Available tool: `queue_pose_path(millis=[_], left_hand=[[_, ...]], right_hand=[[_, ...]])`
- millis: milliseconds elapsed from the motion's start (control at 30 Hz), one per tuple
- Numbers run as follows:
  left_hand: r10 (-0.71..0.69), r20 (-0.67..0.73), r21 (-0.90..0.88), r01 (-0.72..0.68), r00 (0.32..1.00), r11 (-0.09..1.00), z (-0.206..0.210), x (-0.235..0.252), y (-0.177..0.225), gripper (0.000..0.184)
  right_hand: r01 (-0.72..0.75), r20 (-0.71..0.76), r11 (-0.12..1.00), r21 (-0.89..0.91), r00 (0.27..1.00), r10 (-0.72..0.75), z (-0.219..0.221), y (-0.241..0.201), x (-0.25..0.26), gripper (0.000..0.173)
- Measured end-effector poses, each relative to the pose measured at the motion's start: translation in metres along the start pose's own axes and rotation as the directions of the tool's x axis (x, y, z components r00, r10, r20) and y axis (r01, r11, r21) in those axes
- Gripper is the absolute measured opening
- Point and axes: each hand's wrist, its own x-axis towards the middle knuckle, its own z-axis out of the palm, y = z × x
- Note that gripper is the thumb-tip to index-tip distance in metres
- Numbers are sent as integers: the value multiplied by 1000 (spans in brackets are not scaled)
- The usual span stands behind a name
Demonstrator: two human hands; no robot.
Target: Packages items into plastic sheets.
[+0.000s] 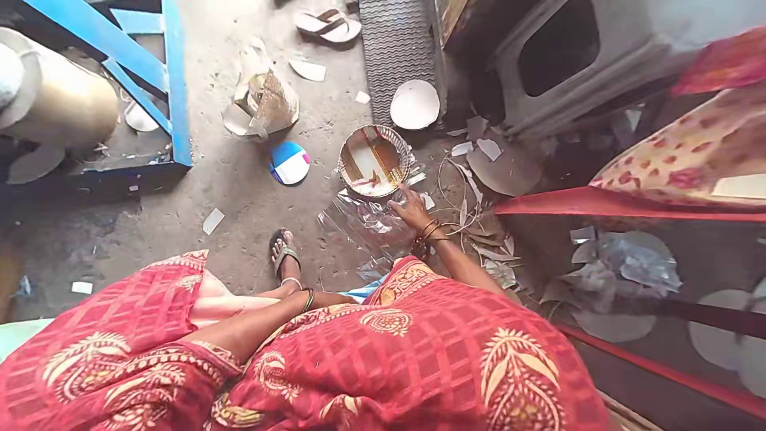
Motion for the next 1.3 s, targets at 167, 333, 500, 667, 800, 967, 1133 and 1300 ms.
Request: queue_pose_path(millis=[167,333,500,667,800,967,1133,1300], left_hand=[[61,-73,16,-60,995,998,-15,-12,14,40],[118,-451,30,-117,885,993,-39,-16,18,44],[311,-824,224,-230,474,947,-73,-62,46,74],[761,-533,626,-433,369,648,-64,-157,105,97],[641,-548,553,-342,537,759,-31,-225,118,54],[695,-681,666,-201,231,719,-42,-250,110,33],[546,-837,535,-152,40,831,-61,-294,104,36],[486,-865,500,-123,-126,857,-74,-322,81,39]], right_hand=[[78,45,988,134,995,-85,-6,-16,-17,36],[167,486,947,275,825,-287,-52,-56,-92,19],[324,563,889,323,690,-455,-130,-142,-134,12],[604,482,752,265,593,-646,-154,-246,-147,17],[643,267,698,316,646,-716,-141,-306,-161,19],[502,74,707,499,788,-611,-139,-343,-149,55],[334,205,786,520,845,-495,-137,-331,-121,39],[134,140,990,45,980,-140,-124,-247,-15,47]])
